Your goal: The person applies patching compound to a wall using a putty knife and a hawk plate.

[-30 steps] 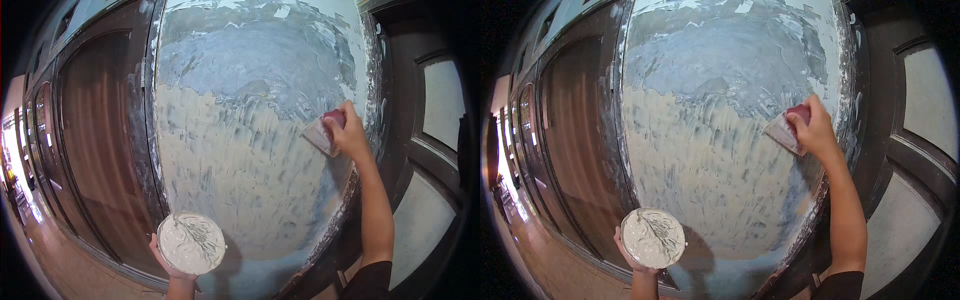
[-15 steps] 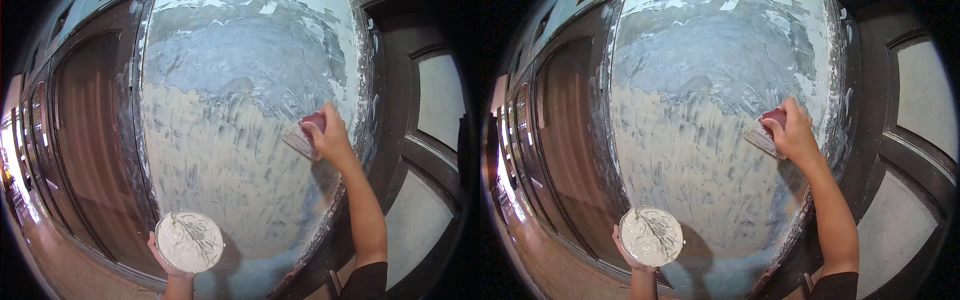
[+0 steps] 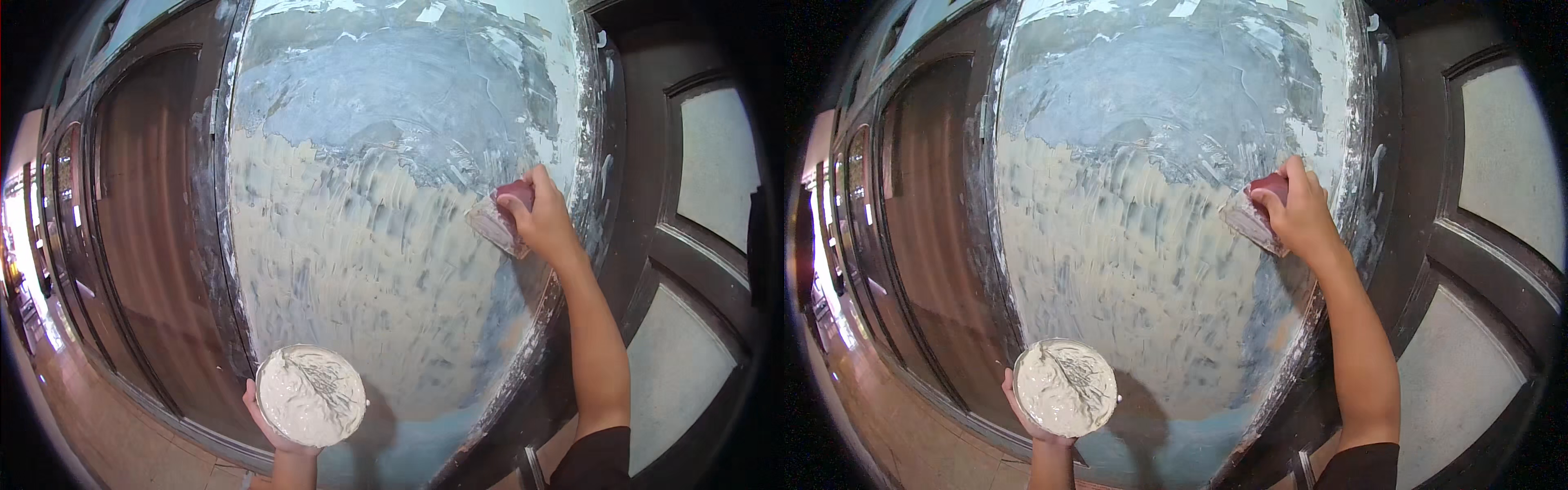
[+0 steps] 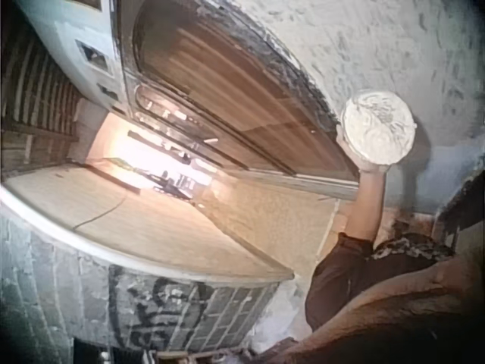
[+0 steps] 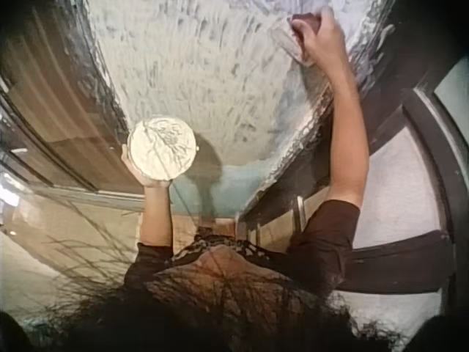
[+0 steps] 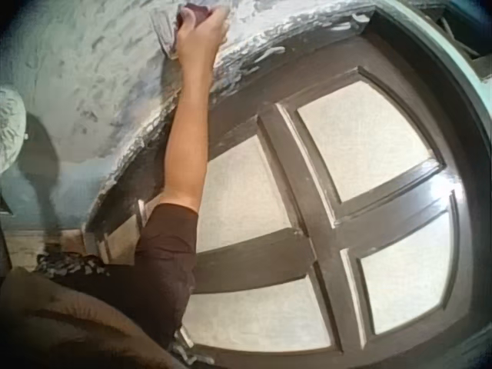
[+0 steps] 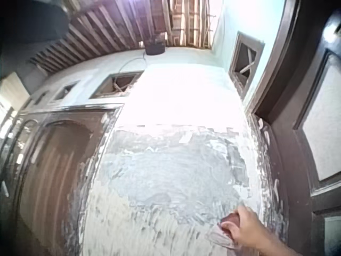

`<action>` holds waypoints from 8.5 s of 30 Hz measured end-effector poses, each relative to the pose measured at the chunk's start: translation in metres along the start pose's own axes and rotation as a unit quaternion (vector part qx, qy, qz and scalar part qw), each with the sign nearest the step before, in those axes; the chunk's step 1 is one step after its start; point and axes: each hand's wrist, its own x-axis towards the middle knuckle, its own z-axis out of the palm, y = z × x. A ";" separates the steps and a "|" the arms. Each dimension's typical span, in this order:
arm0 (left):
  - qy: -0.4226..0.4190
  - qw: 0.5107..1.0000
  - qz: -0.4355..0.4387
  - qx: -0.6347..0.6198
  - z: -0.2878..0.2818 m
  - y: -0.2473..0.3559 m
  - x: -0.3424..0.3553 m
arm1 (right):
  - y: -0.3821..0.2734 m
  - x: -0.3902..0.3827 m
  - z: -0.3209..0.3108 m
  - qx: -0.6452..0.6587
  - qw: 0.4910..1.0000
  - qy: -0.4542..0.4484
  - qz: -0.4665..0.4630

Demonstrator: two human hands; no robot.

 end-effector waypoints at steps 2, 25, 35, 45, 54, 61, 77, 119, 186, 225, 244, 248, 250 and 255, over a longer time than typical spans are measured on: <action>-0.007 1.000 0.007 -0.010 -0.005 -0.003 -0.002 | 0.008 0.011 0.001 -0.010 0.998 0.054 -0.017; -0.006 1.000 -0.022 -0.018 -0.008 -0.001 -0.013 | -0.059 -0.045 -0.010 0.249 0.961 -0.074 0.091; -0.057 0.985 -0.141 -0.075 -0.030 0.019 -0.026 | -0.082 -0.166 0.115 0.382 0.744 -0.472 0.279; 0.012 0.987 -0.159 -0.003 -0.092 0.088 -0.060 | -0.155 -0.238 0.131 0.448 0.723 -0.395 0.347; 0.052 0.982 -0.177 0.039 -0.158 0.110 -0.083 | -0.131 -0.386 0.188 0.263 0.827 -0.223 0.445; 0.109 0.984 -0.112 0.090 -0.204 0.100 -0.090 | -0.207 -0.444 0.182 0.261 0.898 -0.095 0.342; 0.132 0.979 -0.124 0.098 -0.235 0.078 -0.066 | -0.247 -0.478 0.207 0.137 0.982 -0.072 0.110; 0.072 0.949 -0.271 0.142 -0.243 0.073 -0.078 | -0.251 -0.502 0.206 0.105 0.984 -0.053 0.137; 0.171 0.985 0.013 -0.032 -0.326 0.105 -0.103 | -0.179 -0.383 0.327 0.169 0.966 -0.192 0.035; 0.156 0.984 -0.080 0.033 -0.368 0.201 -0.079 | -0.230 -0.360 0.347 0.061 0.985 -0.136 0.089; 0.158 0.983 -0.065 0.071 -0.348 0.188 -0.070 | -0.253 -0.399 0.328 0.257 0.933 -0.232 -0.095; 0.164 0.983 -0.056 0.064 -0.337 0.187 -0.065 | -0.266 -0.418 0.328 0.286 0.905 -0.262 -0.175; 0.195 0.976 -0.051 0.077 -0.322 0.188 -0.067 | -0.267 -0.421 0.325 0.284 0.906 -0.269 -0.162; 0.174 0.978 -0.059 0.096 -0.314 0.187 -0.068 | -0.269 -0.420 0.321 0.213 0.905 -0.281 -0.239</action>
